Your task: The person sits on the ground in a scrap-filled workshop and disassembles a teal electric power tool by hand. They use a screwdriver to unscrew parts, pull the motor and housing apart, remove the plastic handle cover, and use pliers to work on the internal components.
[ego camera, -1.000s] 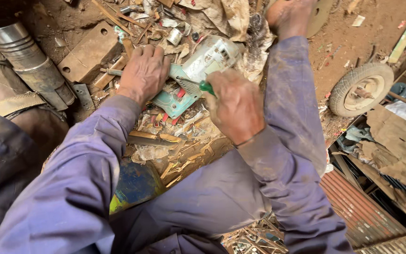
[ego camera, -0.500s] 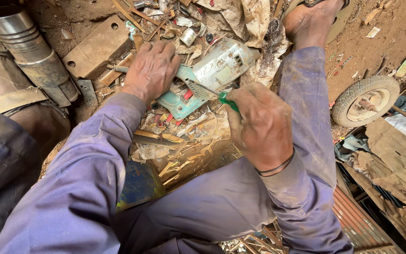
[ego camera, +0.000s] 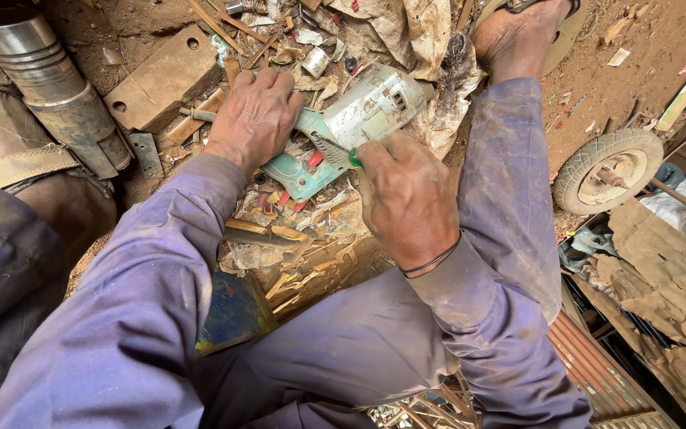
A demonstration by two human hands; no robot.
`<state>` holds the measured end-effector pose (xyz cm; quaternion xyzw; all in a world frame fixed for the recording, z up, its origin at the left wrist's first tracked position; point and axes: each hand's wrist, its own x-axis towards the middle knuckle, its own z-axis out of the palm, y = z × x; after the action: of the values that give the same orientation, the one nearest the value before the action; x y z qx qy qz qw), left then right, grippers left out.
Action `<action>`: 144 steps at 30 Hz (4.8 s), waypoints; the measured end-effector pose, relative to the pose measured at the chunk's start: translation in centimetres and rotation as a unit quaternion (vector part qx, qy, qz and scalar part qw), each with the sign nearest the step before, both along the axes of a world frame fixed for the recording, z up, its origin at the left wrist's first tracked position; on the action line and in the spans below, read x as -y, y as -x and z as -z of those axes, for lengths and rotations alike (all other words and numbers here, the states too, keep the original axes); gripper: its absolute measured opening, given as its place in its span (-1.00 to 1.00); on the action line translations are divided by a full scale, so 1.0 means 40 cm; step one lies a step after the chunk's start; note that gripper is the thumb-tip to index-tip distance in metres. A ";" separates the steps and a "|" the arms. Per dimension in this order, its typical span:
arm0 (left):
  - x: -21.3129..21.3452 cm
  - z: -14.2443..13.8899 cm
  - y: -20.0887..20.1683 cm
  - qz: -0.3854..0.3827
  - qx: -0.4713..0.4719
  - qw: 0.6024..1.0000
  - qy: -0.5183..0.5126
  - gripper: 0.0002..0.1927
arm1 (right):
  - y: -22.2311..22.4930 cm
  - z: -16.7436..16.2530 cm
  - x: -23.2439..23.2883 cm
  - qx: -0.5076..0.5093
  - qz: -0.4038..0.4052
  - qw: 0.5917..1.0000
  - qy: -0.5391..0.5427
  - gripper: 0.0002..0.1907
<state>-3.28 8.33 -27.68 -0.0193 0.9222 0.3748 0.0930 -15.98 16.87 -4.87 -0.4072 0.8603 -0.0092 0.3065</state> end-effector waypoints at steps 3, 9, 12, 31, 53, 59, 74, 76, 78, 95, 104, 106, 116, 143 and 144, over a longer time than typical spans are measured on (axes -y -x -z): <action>0.000 0.002 0.002 0.003 0.007 1.000 0.009 -0.83 | -0.010 0.000 0.006 0.001 -0.002 1.000 0.002 -0.88; 0.000 0.001 -0.002 0.003 0.015 1.000 -0.001 -0.83 | -0.025 0.004 0.020 0.002 -0.020 0.999 -0.035 -0.93; 0.000 0.001 -0.001 0.012 0.018 1.000 0.004 -0.81 | -0.020 0.011 0.033 0.007 -0.060 0.998 -0.034 -0.92; 0.001 0.009 -0.005 0.003 0.018 1.000 0.022 -0.82 | -0.045 0.010 0.057 -0.035 -0.079 0.994 -0.071 -0.97; 0.006 0.005 -0.003 0.016 0.036 0.999 0.029 -0.82 | -0.011 0.024 0.049 0.012 -0.069 0.997 0.012 -0.92; 0.004 0.007 -0.001 0.019 0.037 0.999 0.027 -0.83 | -0.018 0.026 0.048 -0.015 -0.016 0.998 -0.053 -0.84; 0.007 0.004 0.001 0.022 0.039 0.998 0.042 -0.82 | -0.158 -0.001 -0.004 -0.011 -0.084 0.989 -0.123 -0.94; 0.005 0.004 0.002 0.032 0.045 0.998 0.044 -0.82 | -0.120 0.007 0.003 -0.028 -0.095 0.989 -0.108 -0.89; 0.005 0.004 0.003 0.033 0.047 0.997 0.043 -0.82 | -0.069 0.018 0.016 -0.025 -0.087 0.992 -0.087 -0.87; -0.002 0.004 0.018 0.006 0.080 0.997 0.014 -0.80 | -0.123 0.059 0.127 -0.021 -0.197 0.979 -0.042 -0.95; 0.188 -0.335 0.214 0.162 0.436 0.857 -0.222 -0.45 | 0.033 0.030 0.003 0.064 0.045 0.982 0.172 -0.65; 0.186 -0.398 0.240 0.150 0.386 0.887 -0.202 -0.51 | 0.026 0.036 -0.041 0.152 0.157 0.962 0.161 -0.67; 0.106 -0.450 0.167 0.152 0.229 0.962 0.009 -0.62 | -0.063 0.261 -0.223 0.079 0.761 0.644 0.002 -0.20; 0.153 -0.493 0.126 0.262 0.155 0.952 0.033 -0.85 | -0.109 0.544 -0.255 0.072 0.714 0.673 0.177 0.44; 0.152 -0.497 0.135 0.261 0.149 0.953 0.031 -0.84 | -0.109 0.541 -0.254 0.074 0.712 0.669 0.201 0.42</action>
<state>-8.70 2.27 -7.80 0.1635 0.8820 0.3018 0.3229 -11.64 27.02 -26.52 0.2789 0.8409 -0.4276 0.1799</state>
